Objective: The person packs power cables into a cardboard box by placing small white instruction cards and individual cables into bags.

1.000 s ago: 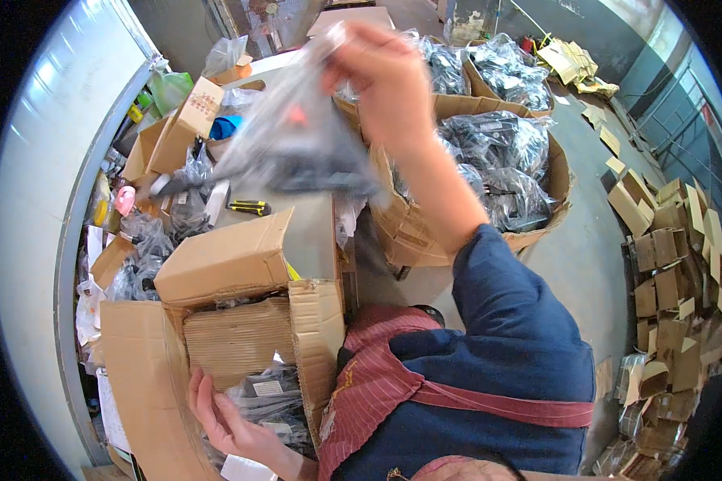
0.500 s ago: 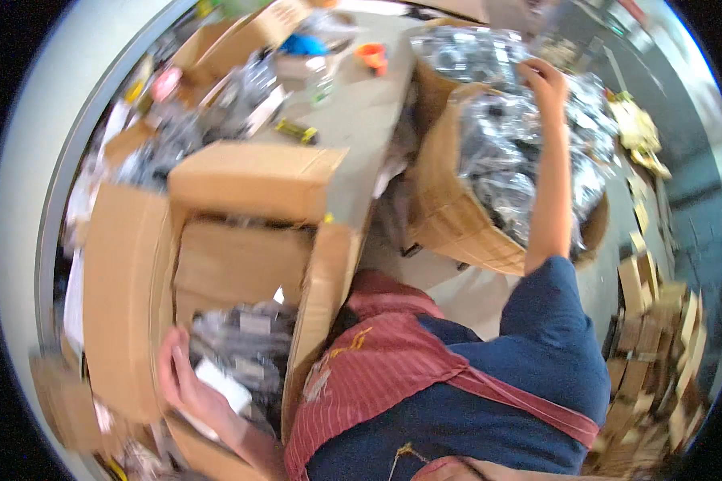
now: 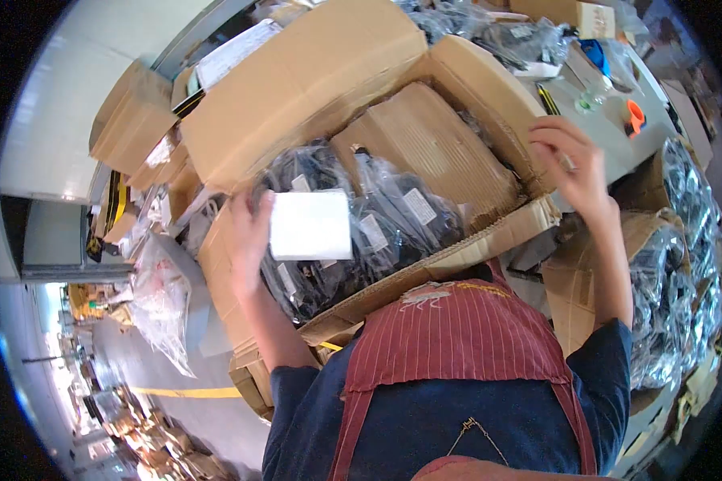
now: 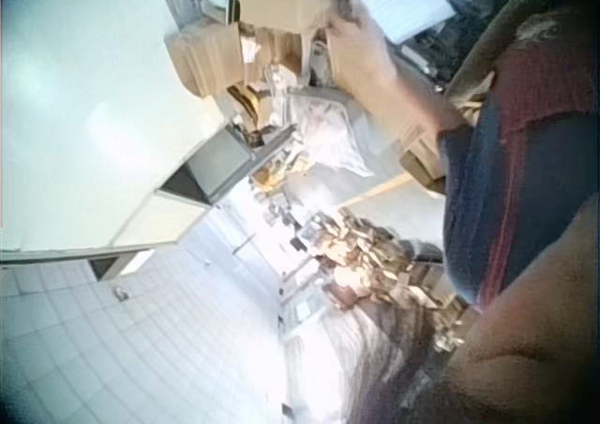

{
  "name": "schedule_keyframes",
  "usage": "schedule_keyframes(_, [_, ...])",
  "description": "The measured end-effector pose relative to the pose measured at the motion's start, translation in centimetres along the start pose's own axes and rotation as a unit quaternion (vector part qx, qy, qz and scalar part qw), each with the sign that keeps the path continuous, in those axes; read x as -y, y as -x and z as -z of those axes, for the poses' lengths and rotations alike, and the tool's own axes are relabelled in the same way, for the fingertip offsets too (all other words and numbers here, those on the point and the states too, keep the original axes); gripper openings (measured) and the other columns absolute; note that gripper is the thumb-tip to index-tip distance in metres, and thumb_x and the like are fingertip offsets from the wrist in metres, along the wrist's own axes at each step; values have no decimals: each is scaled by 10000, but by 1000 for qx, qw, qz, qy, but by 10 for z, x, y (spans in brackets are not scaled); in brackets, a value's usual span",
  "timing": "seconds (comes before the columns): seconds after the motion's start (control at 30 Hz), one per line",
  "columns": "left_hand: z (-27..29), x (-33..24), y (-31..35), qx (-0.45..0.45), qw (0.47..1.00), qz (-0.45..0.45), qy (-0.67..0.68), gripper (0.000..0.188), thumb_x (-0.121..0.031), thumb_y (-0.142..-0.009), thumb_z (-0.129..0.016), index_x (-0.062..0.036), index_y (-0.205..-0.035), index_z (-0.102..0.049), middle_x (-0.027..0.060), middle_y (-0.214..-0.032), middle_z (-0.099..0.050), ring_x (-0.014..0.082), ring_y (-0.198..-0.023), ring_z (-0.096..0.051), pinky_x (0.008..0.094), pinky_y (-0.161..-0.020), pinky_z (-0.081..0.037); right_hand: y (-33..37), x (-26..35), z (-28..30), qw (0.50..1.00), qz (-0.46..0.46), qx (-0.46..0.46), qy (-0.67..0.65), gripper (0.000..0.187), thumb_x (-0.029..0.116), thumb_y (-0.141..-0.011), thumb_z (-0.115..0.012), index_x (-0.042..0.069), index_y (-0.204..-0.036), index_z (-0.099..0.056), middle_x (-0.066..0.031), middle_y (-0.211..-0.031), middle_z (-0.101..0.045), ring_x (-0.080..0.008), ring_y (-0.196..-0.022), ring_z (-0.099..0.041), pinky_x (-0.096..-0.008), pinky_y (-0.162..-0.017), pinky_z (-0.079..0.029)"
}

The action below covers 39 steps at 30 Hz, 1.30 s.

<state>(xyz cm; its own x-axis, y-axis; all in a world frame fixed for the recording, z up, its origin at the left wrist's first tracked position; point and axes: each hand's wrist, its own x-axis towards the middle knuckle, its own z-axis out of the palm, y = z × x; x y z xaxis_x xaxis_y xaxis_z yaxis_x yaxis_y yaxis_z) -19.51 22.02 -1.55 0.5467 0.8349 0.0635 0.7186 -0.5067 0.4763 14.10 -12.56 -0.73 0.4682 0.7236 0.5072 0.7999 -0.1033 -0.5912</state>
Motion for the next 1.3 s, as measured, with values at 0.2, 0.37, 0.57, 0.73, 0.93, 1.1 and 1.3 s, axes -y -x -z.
schedule_keyframes(0.2, [-17, 9, 31, 24, 937, 71, 341, 331, -225, -955, -681, 28, -1164, -637, 59, -1040, -668, 132, -988, -601, 264, -913, -463, -51, 30, -89, 977, 152, 120, -86, 78, 4, -822, -647, 13, -897, -665, -100, -1000, -678, -307, -874, -674, -368, -742, -554])
schedule_keyframes(0.37, [-26, -4, 40, -34, 921, 33, 387, 268, -184, -931, -712, 31, -1085, -676, 35, -962, -685, 96, -872, -614, 237, -805, -488, -70, 66, -138, 959, 186, 152, -151, 58, 49, -840, -646, 25, -891, -656, -94, -987, -669, -317, -864, -665, -394, -732, -550])
schedule_keyframes(0.57, [-45, -30, 44, -122, 924, -14, 363, 136, -129, -898, -735, 7, -893, -717, -21, -741, -653, 23, -680, -532, 189, -632, -449, -75, 101, -200, 945, 168, 185, -212, 158, 52, -862, -665, 27, -1001, -594, -126, -946, -624, -323, -868, -646, -394, -731, -526])
schedule_keyframes(0.73, [-50, -42, 47, -133, 941, -55, 306, 113, -112, -894, -732, -1, -909, -715, -8, -734, -663, 37, -660, -546, 209, -609, -460, -75, 114, -218, 956, 159, 143, -202, 151, 31, -853, -642, 30, -979, -559, -141, -910, -616, -349, -855, -626, -423, -713, -511])
schedule_keyframes(0.93, [-51, -47, 45, -164, 936, -113, 291, 71, -69, -898, -706, -2, -920, -716, 83, -856, -708, 107, -738, -637, 255, -674, -520, -67, 115, -223, 957, 122, 130, -227, 129, -6, -833, -628, 29, -940, -565, -150, -899, -616, -369, -839, -620, -447, -693, -496])
schedule_keyframes(1.1, [-52, -46, 37, -208, 915, -214, 272, 67, -3, -869, -705, 16, -934, -711, 100, -910, -717, 145, -812, -661, 263, -705, -525, -61, 118, -226, 961, 125, 100, -225, 134, -22, -820, -628, 20, -929, -564, -155, -888, -609, -377, -829, -613, -450, -687, -491])
schedule_keyframes(1.3, [-61, -34, 41, -165, 912, -131, 351, 64, 11, -882, -683, 25, -938, -711, 99, -899, -717, 137, -799, -658, 247, -716, -520, -55, 124, -226, 970, 150, 70, -177, 174, -31, -792, -642, 17, -946, -576, -155, -894, -606, -375, -834, -613, -450, -701, -498])
